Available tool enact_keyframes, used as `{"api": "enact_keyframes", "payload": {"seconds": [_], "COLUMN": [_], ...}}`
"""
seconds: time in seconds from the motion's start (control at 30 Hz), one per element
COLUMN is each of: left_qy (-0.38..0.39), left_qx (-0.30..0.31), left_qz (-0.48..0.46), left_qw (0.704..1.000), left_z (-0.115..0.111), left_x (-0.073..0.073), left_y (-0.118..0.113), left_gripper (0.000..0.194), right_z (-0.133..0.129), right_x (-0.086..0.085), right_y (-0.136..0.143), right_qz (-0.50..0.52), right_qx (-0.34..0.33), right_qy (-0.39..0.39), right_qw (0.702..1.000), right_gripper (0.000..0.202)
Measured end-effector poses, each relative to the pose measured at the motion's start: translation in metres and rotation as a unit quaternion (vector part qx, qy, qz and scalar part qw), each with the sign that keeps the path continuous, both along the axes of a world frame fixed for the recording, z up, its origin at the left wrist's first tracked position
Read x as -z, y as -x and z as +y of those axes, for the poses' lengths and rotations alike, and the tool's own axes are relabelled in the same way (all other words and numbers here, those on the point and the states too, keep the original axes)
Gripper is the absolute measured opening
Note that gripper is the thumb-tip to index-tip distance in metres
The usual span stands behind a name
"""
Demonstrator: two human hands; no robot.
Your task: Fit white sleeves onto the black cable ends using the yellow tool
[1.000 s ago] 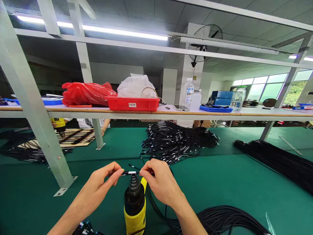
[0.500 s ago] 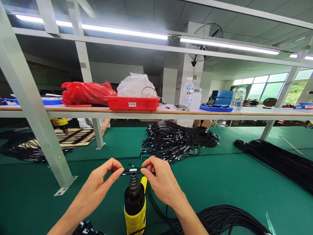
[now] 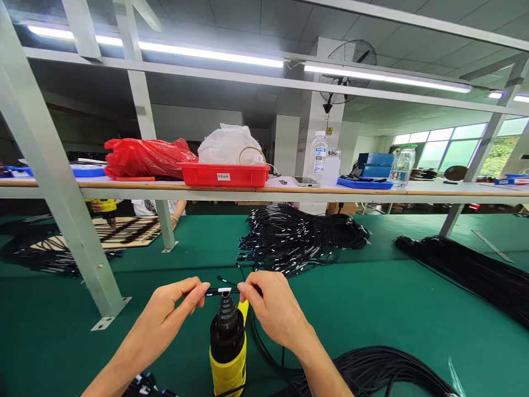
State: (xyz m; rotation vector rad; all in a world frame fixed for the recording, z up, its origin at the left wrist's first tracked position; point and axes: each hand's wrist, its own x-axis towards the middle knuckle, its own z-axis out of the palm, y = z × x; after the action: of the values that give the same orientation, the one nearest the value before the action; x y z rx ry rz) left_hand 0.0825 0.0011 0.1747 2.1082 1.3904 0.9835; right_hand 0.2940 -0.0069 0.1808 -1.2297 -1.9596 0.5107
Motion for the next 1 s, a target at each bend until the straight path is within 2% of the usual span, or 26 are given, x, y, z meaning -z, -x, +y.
{"api": "enact_keyframes", "payload": {"seconds": [0.27,0.47,0.7,1.0], "left_qy": [0.001,0.021,0.009,0.000], "left_qx": [0.020,0.027,0.007,-0.013], "left_qz": [-0.034,-0.014,-0.001,0.000], "left_qw": [0.999,0.999,1.000,1.000], "left_z": [0.0025,-0.0008,-0.0005,0.0002], "left_x": [0.0005,-0.0018,0.0015,0.0017], "left_y": [0.0015,0.0012,-0.0021,-0.0025], "left_gripper": [0.026,0.039,0.053,0.054], "right_z": [0.0037,0.0000,-0.0026,-0.0037], "right_x": [0.0078,0.0058,0.0009,0.0016], "right_y": [-0.0005,0.0003,-0.0006,-0.0009], "right_qz": [0.057,0.053,0.001,-0.017], "right_qx": [0.008,0.002,-0.004,-0.002], "right_qy": [0.009,0.005,0.009,0.011], "right_qw": [0.998,0.999,1.000,1.000], "right_gripper": [0.015,0.018,0.040,0.043]}}
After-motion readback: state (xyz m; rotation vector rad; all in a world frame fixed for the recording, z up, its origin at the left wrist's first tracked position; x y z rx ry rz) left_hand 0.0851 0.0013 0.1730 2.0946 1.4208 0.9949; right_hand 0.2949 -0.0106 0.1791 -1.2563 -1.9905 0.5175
